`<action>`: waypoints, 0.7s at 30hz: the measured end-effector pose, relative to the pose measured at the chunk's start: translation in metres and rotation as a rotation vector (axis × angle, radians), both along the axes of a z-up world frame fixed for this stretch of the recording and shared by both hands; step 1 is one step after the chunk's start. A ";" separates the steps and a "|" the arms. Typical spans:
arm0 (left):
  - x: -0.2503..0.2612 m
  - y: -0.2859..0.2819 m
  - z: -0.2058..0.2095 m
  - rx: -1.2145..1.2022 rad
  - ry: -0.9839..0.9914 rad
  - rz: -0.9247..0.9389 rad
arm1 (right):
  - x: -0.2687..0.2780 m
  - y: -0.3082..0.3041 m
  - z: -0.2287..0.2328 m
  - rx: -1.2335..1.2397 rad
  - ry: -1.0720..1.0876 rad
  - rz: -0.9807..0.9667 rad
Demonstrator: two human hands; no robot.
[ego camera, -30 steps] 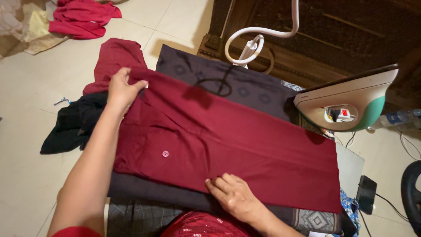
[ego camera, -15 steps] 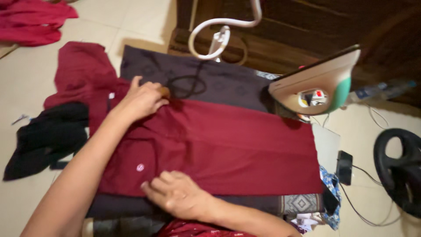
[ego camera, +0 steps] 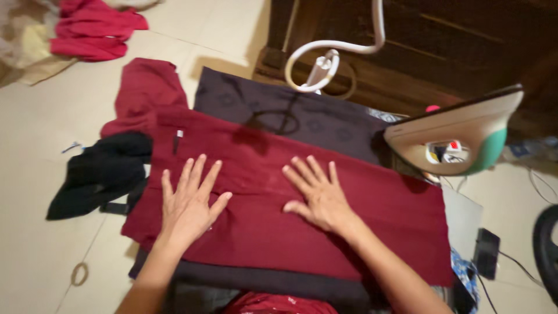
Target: The person irons a maroon shirt on a dark ironing board. They smooth the fabric with their hands, use a teal and white iron to press the shirt, and repeatedly fold and unfold the garment to iron different sections.
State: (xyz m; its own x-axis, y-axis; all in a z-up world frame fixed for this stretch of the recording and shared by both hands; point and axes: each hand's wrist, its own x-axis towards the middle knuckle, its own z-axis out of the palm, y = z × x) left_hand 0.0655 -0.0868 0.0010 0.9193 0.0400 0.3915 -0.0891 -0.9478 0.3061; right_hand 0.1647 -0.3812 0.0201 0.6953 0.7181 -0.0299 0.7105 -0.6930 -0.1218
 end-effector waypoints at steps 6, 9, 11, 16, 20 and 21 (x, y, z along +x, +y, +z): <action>-0.013 0.015 -0.003 0.083 0.094 0.133 | 0.024 0.026 -0.008 0.042 -0.022 0.016; -0.012 0.012 0.002 0.098 0.084 0.125 | 0.010 0.057 -0.013 0.044 0.009 0.097; -0.012 0.012 0.002 0.089 0.073 0.138 | 0.028 0.067 -0.013 0.114 -0.036 0.035; -0.015 0.015 -0.003 0.080 0.033 0.156 | 0.015 0.078 -0.021 0.187 -0.155 -0.049; -0.016 0.020 -0.015 0.085 0.037 0.166 | -0.035 0.033 -0.010 0.190 -0.059 0.060; -0.016 0.022 -0.019 0.089 0.038 0.167 | -0.037 0.015 -0.007 0.171 -0.023 0.007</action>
